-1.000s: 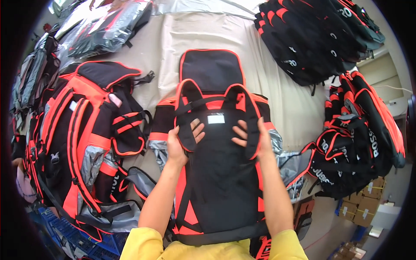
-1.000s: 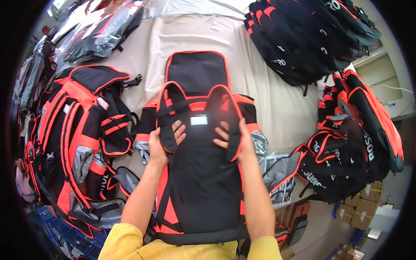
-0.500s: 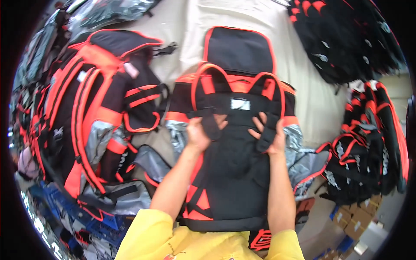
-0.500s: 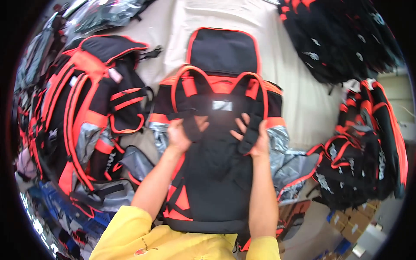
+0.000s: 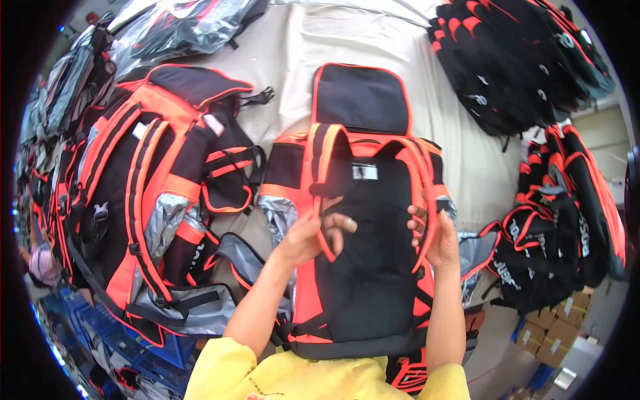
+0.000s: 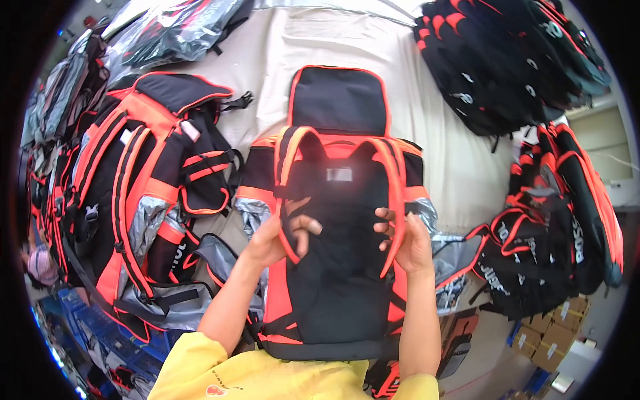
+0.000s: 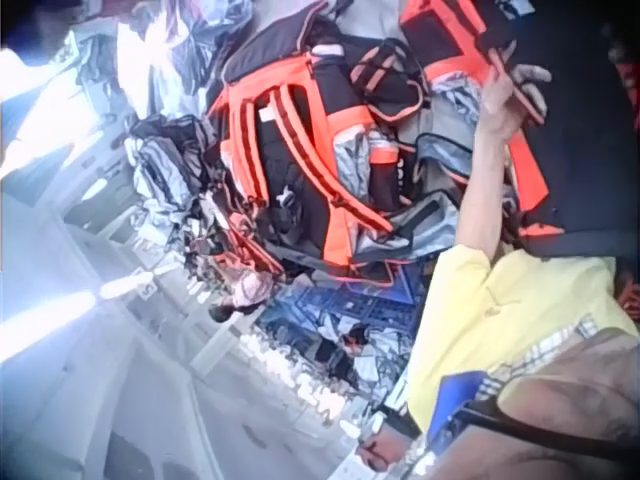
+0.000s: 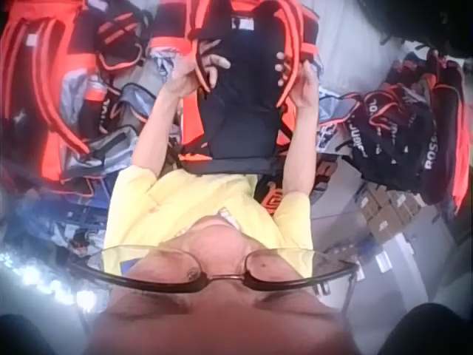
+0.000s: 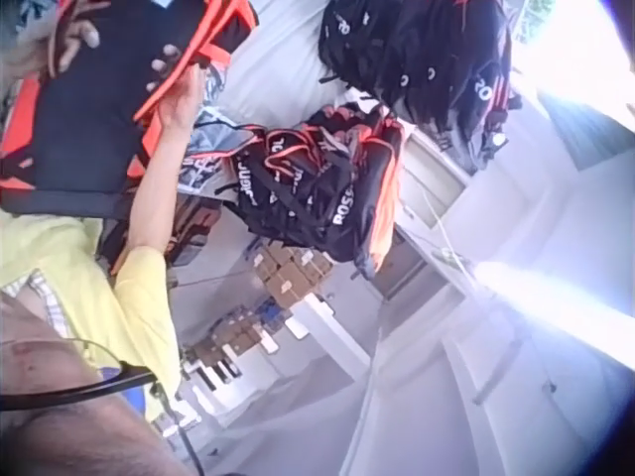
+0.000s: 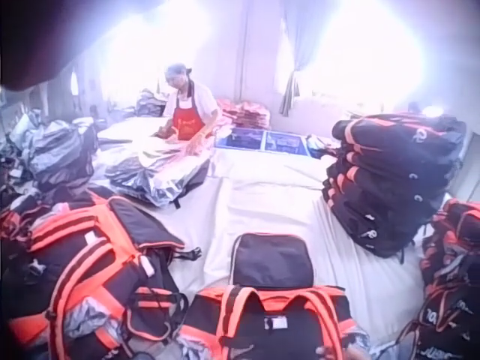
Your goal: Inspecting, folding, and sorting red and black backpacks on a long work table in a manufacturing environment.
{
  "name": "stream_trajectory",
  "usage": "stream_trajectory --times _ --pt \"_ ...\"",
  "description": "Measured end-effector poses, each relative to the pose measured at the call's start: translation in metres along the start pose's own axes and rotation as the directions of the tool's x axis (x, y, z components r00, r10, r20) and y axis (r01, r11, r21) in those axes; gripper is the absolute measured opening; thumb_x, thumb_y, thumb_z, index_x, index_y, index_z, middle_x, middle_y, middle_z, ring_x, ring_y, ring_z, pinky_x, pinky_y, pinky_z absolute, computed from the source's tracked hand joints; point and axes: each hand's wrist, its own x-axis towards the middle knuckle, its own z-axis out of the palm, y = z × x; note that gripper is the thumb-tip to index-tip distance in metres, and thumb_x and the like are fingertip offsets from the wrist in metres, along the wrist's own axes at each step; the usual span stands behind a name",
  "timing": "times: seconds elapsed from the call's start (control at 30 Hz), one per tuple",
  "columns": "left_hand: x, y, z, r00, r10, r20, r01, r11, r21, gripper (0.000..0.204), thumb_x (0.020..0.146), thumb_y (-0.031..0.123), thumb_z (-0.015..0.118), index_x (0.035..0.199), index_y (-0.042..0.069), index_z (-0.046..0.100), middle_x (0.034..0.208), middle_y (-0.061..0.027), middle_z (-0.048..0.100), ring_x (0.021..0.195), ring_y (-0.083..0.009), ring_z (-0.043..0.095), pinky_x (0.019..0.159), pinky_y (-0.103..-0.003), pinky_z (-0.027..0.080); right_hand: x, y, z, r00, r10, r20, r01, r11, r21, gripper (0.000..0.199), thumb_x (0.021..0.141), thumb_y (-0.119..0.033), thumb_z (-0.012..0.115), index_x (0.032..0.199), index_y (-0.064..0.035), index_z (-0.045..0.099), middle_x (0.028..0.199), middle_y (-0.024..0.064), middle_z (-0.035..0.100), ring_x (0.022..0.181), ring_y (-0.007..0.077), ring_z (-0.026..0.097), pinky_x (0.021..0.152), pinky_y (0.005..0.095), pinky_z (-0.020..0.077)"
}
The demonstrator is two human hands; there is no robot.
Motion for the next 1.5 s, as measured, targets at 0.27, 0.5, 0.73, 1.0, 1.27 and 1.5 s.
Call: stream_trajectory --times 0.27,0.5,0.73,1.0,1.27,1.5 --pt "0.007 -0.009 0.092 0.919 -0.348 -0.185 0.387 0.886 0.255 0.042 0.099 0.021 0.077 0.132 -0.003 0.066 0.116 -0.0171 0.076 0.092 -0.0265 0.078 0.082 -0.038 0.064 -0.009 -0.014 0.093 0.995 -0.074 -0.064 0.04 0.906 -0.422 0.061 0.103 -0.003 0.067 0.157 0.0033 0.039 0.14 0.0133 0.066 0.131 0.019 0.062 0.112 0.0335 0.0476" --pt "0.02 -0.048 0.106 0.904 -0.356 -0.237 0.398 0.903 0.163 0.041 0.094 0.012 0.081 0.13 0.001 0.067 0.123 -0.0063 0.072 0.109 -0.0172 0.071 0.093 -0.036 0.058 -0.033 0.013 0.075 0.991 -0.129 -0.036 0.102 0.904 -0.415 0.066 0.106 -0.006 0.062 0.163 0.0039 0.032 0.16 0.0144 0.05 0.149 0.0205 0.045 0.125 0.035 0.033" --pt "0.073 0.013 0.137 0.918 -0.191 -0.347 0.302 0.904 0.302 0.022 0.092 0.007 0.078 0.112 -0.003 0.075 0.106 -0.0093 0.078 0.093 -0.0195 0.076 0.088 -0.037 0.061 -0.12 0.02 0.106 0.549 -0.831 0.087 0.365 0.145 -0.919 0.035 0.099 -0.008 0.069 0.131 0.0018 0.065 0.126 0.0212 0.069 0.124 0.0388 0.064 0.11 0.0457 0.0472" --pt "0.134 0.061 0.129 0.9 -0.174 -0.399 0.37 0.788 0.492 0.013 0.09 -0.003 0.076 0.101 -0.006 0.072 0.093 -0.0159 0.074 0.08 -0.0249 0.075 0.071 -0.04 0.064 -0.214 0.178 0.082 0.996 -0.042 0.079 0.057 -0.39 -0.919 0.072 0.094 -0.053 0.069 0.155 -0.0157 0.054 0.164 0.0201 0.042 0.155 0.0429 0.033 0.124 0.066 0.0236" --pt "0.155 0.045 0.108 0.896 -0.101 -0.433 0.333 0.798 0.503 0.016 0.09 -0.006 0.075 0.104 -0.011 0.07 0.097 -0.0207 0.074 0.08 -0.0302 0.076 0.068 -0.044 0.065 -0.217 0.179 0.082 0.997 -0.045 0.069 0.045 -0.399 -0.916 0.068 0.102 -0.05 0.058 0.158 -0.0133 0.051 0.167 0.0191 0.039 0.157 0.0411 0.03 0.127 0.0645 0.0187" --pt "0.13 0.049 0.119 0.854 -0.156 -0.497 0.412 0.785 0.462 0.015 0.091 -0.005 0.074 0.105 -0.008 0.071 0.098 -0.0182 0.075 0.079 -0.0291 0.076 0.069 -0.043 0.065 -0.227 0.188 0.082 0.997 -0.063 0.045 0.02 -0.355 -0.935 0.066 0.102 -0.045 0.062 0.158 -0.0122 0.049 0.168 0.0197 0.038 0.159 0.0409 0.027 0.128 0.0626 0.0166"
